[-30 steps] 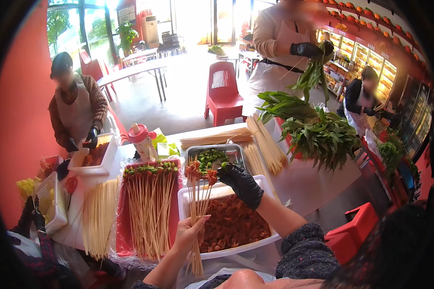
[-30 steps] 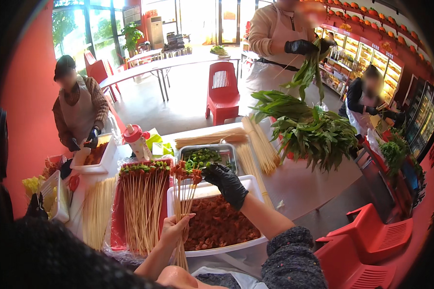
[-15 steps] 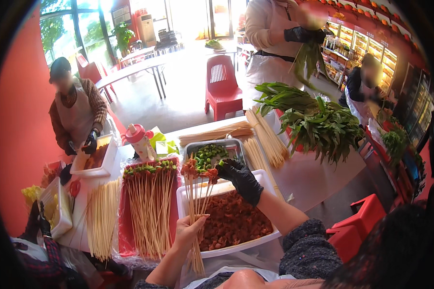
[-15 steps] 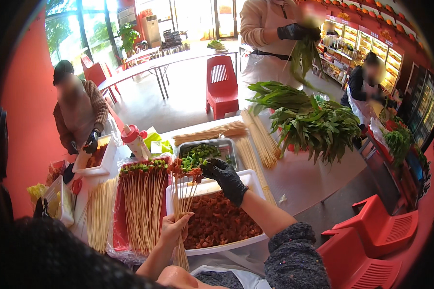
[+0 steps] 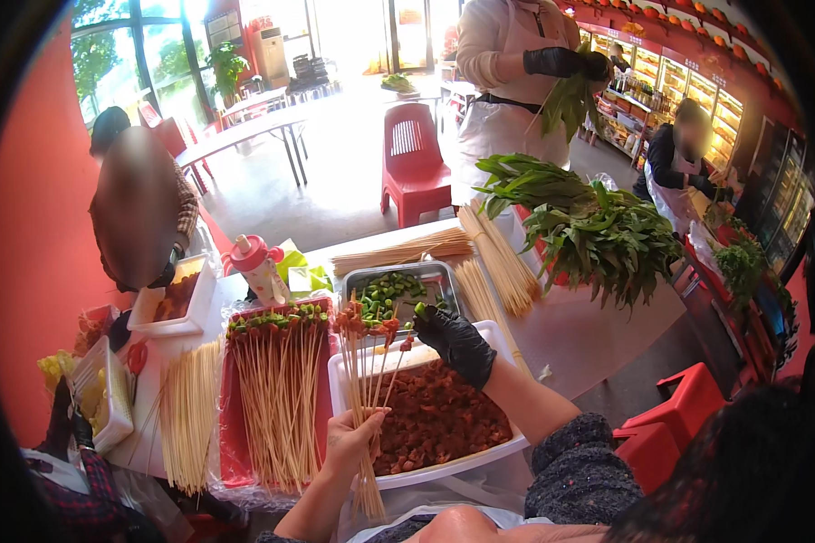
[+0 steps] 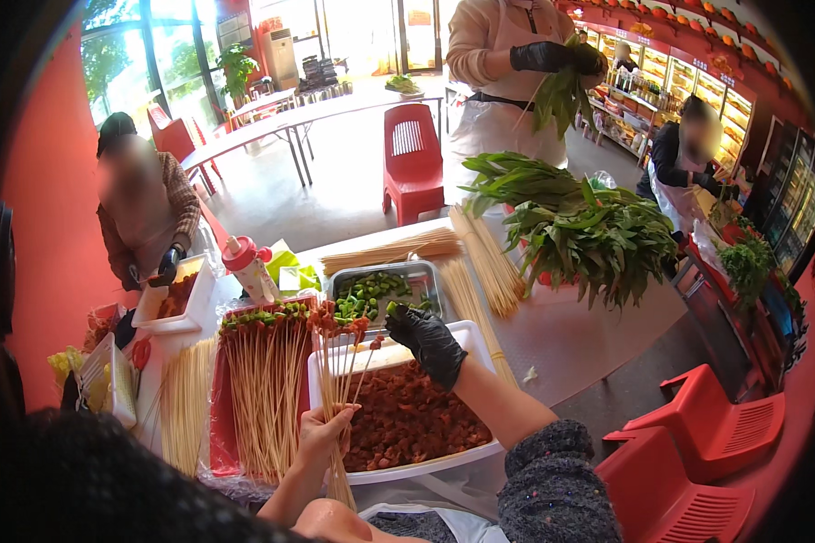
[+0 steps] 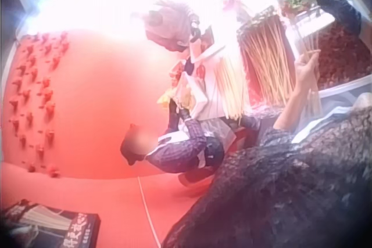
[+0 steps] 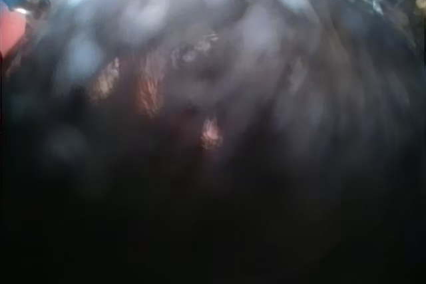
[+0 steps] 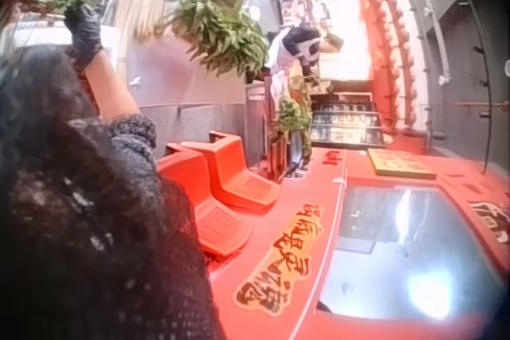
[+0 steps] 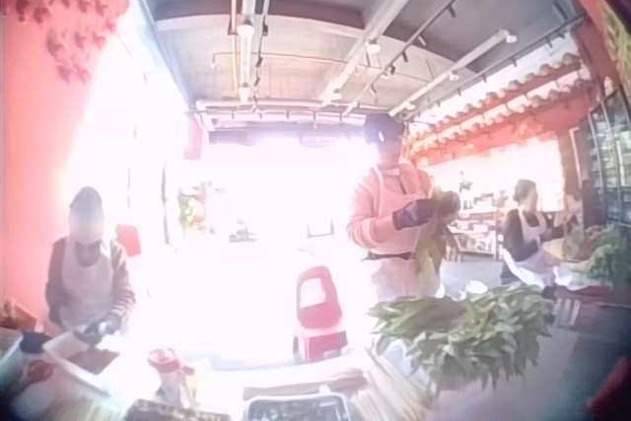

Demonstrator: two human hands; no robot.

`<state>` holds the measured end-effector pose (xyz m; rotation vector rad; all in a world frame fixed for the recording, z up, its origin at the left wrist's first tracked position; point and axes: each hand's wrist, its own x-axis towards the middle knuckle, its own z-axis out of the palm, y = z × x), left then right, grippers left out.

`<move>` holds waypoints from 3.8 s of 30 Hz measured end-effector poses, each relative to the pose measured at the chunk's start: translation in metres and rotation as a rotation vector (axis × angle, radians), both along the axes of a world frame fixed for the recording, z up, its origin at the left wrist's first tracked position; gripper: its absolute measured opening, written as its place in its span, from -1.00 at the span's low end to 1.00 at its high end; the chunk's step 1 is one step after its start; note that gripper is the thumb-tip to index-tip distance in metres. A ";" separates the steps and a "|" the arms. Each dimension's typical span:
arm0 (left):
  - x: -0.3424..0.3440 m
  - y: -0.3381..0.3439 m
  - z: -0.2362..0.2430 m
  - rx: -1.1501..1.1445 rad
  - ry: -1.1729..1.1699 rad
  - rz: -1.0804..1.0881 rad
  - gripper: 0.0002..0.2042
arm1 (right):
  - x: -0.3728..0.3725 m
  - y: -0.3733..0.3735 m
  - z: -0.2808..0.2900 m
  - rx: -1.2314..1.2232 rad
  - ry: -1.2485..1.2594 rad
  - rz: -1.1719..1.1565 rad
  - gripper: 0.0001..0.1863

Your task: The person assembles food skewers by threading marinated meat and green vegetables onto wooden sticks. They hold the sticks in their left hand and use their right hand to add ingredients from trays on the table. The completed skewers are placed into a tray.

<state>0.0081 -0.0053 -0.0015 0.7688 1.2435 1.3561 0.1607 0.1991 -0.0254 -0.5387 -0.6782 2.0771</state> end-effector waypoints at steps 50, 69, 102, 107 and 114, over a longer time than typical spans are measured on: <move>0.001 -0.003 0.004 0.028 -0.017 0.014 -0.77 | -0.005 -0.020 0.010 0.213 -0.294 0.138 -0.74; 0.000 0.000 0.005 -0.026 -0.015 -0.044 -0.79 | 0.006 -0.025 0.037 0.667 -0.393 -0.082 -0.77; 0.005 0.010 0.005 0.007 -0.076 -0.037 -0.87 | 0.009 0.164 -0.023 0.977 -1.326 -0.093 -0.85; 0.001 0.004 0.005 -0.006 -0.111 0.018 -0.87 | -0.035 0.171 -0.052 1.288 -1.716 -0.203 -0.72; -0.002 0.003 0.001 0.007 -0.147 -0.061 -0.85 | -0.039 0.180 -0.068 0.772 -1.438 -0.284 -0.60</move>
